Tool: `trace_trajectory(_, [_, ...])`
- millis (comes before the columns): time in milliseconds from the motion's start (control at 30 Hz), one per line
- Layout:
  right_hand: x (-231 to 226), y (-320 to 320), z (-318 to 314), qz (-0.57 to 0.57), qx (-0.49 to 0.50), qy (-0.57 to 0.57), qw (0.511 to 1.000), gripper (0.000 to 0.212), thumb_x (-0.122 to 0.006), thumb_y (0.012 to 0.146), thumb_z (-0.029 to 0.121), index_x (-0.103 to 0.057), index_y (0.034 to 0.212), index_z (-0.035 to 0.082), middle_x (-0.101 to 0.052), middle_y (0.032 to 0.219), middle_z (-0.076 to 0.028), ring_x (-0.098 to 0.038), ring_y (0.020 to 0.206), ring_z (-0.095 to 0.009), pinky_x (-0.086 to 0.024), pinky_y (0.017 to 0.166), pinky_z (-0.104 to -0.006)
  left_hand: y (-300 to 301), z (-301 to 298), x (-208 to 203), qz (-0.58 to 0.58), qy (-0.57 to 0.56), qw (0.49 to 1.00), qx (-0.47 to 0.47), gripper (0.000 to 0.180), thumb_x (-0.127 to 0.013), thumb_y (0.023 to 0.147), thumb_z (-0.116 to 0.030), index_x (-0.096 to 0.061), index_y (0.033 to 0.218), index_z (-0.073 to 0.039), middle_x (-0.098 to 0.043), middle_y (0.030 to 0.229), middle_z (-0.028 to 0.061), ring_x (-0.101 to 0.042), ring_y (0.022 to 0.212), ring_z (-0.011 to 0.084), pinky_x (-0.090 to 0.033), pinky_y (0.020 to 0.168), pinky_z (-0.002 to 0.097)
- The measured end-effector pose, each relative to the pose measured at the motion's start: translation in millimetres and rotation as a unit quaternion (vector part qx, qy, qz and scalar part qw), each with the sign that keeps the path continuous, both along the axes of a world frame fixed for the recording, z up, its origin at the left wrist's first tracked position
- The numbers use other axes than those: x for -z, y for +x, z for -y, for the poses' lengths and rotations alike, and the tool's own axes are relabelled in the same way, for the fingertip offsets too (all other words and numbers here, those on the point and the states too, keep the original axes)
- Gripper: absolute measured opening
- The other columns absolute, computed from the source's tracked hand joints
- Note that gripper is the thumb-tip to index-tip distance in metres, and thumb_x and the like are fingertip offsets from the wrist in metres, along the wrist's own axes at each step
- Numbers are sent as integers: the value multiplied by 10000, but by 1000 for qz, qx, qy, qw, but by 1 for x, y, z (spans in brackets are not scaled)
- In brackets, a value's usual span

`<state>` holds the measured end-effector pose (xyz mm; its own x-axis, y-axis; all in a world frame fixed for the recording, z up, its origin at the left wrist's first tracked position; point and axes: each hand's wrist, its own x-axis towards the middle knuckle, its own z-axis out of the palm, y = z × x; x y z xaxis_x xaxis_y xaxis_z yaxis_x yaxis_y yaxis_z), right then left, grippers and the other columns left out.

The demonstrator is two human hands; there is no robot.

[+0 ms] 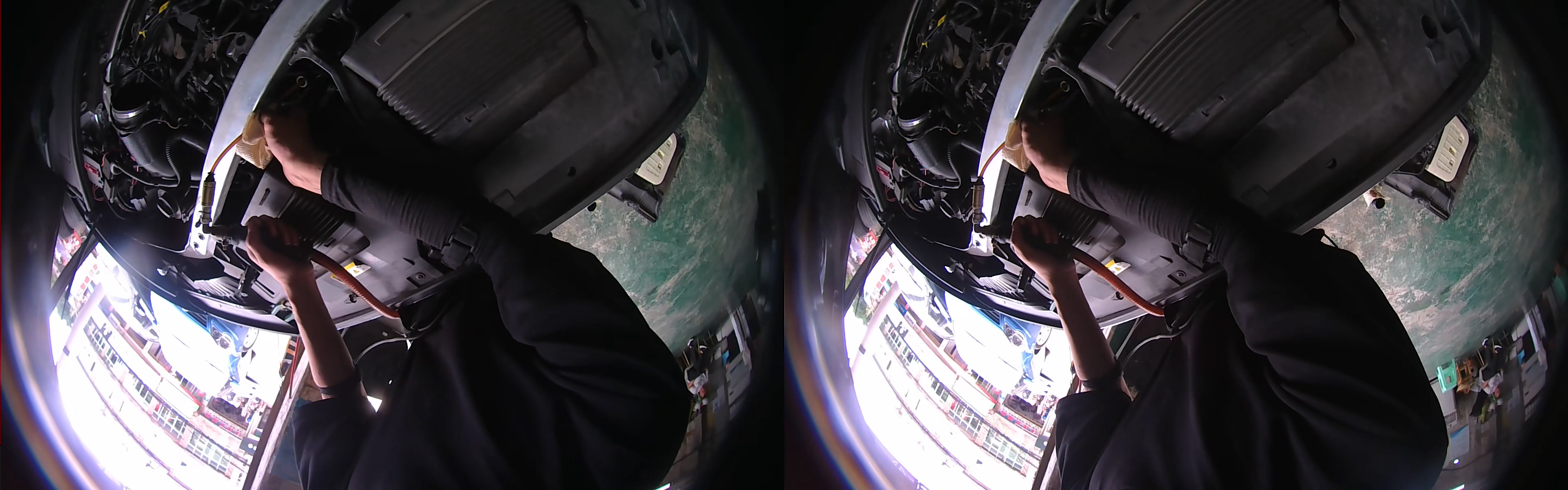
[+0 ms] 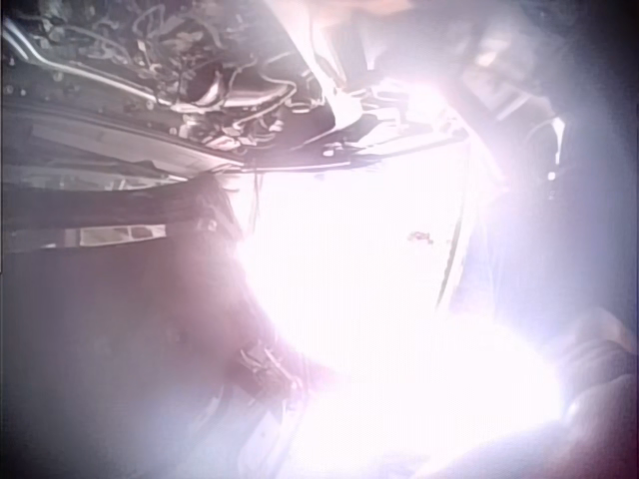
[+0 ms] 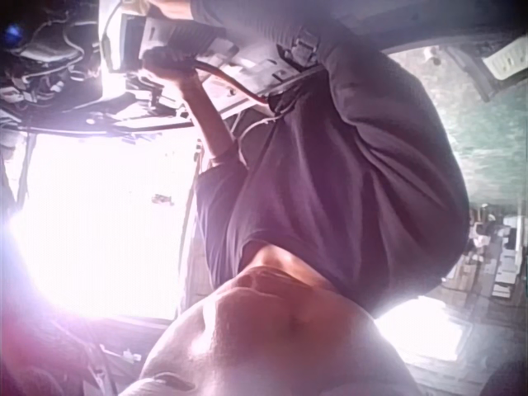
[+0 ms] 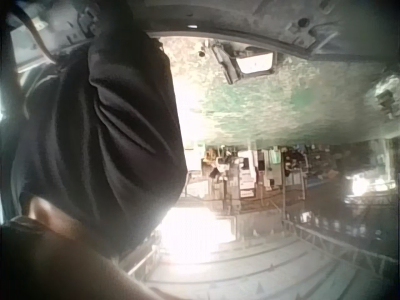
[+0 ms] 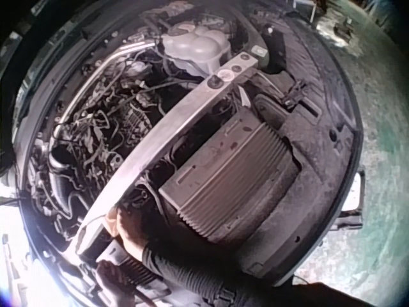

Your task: The person uses a compressed air nozzle and a cloth to clean the engine bay of a car. They repeatedly direct air at various components while wiping surfaces with the cloth, focusing on the front crossmember and surrounding areas.

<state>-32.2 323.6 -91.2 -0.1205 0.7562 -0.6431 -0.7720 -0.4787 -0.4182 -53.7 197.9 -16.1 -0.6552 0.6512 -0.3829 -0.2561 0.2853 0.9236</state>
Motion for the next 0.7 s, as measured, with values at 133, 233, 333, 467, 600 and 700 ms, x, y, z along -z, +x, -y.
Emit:
trace_trajectory(133, [3,-2,1,28,-20,5,999,111,-507,793,154,-548,711,91,-463,617,26,-423,547,-64,-330,499,-274,-3,1,2,9,14,1000,3,284,-423,910,-235,-364,654,-126,-263,529,-30,-242,398,78,-207,364,226])
trace_trajectory(233, [12,-9,3,39,-11,16,999,121,-503,805,139,-530,693,103,-460,616,33,-416,533,-58,-329,489,-264,-4,1,3,0,19,1000,6,270,-430,910,-234,-385,671,-115,-272,536,-27,-247,399,77,-212,363,227])
trace_trajectory(333, [23,-15,3,86,-33,64,994,144,-500,818,136,-512,677,111,-459,616,40,-406,520,-56,-333,484,-254,-3,0,2,6,19,1000,0,261,-430,909,-229,-401,681,-105,-273,534,-25,-249,400,77,-213,365,227])
trace_trajectory(467, [30,-18,3,76,-26,73,994,157,-503,823,147,-506,672,105,-466,618,37,-409,522,-65,-347,497,-248,0,0,0,-9,11,1000,5,288,-417,910,-226,-369,649,-115,-269,534,-22,-247,401,79,-208,369,229])
trace_trajectory(600, [20,-10,2,109,-27,174,978,147,-510,826,153,-527,695,88,-490,630,17,-443,549,-72,-360,512,-247,2,-2,0,-17,9,1000,-5,320,-392,913,-233,-311,621,-131,-249,538,-20,-224,407,81,-189,377,231])
trace_trajectory(700, [-4,-1,4,180,8,198,963,195,-524,825,137,-515,640,76,-495,585,15,-444,530,-62,-347,504,-244,1,-2,-1,21,15,999,-20,323,-384,910,-240,-296,617,-136,-237,532,-22,-219,414,81,-191,380,231])
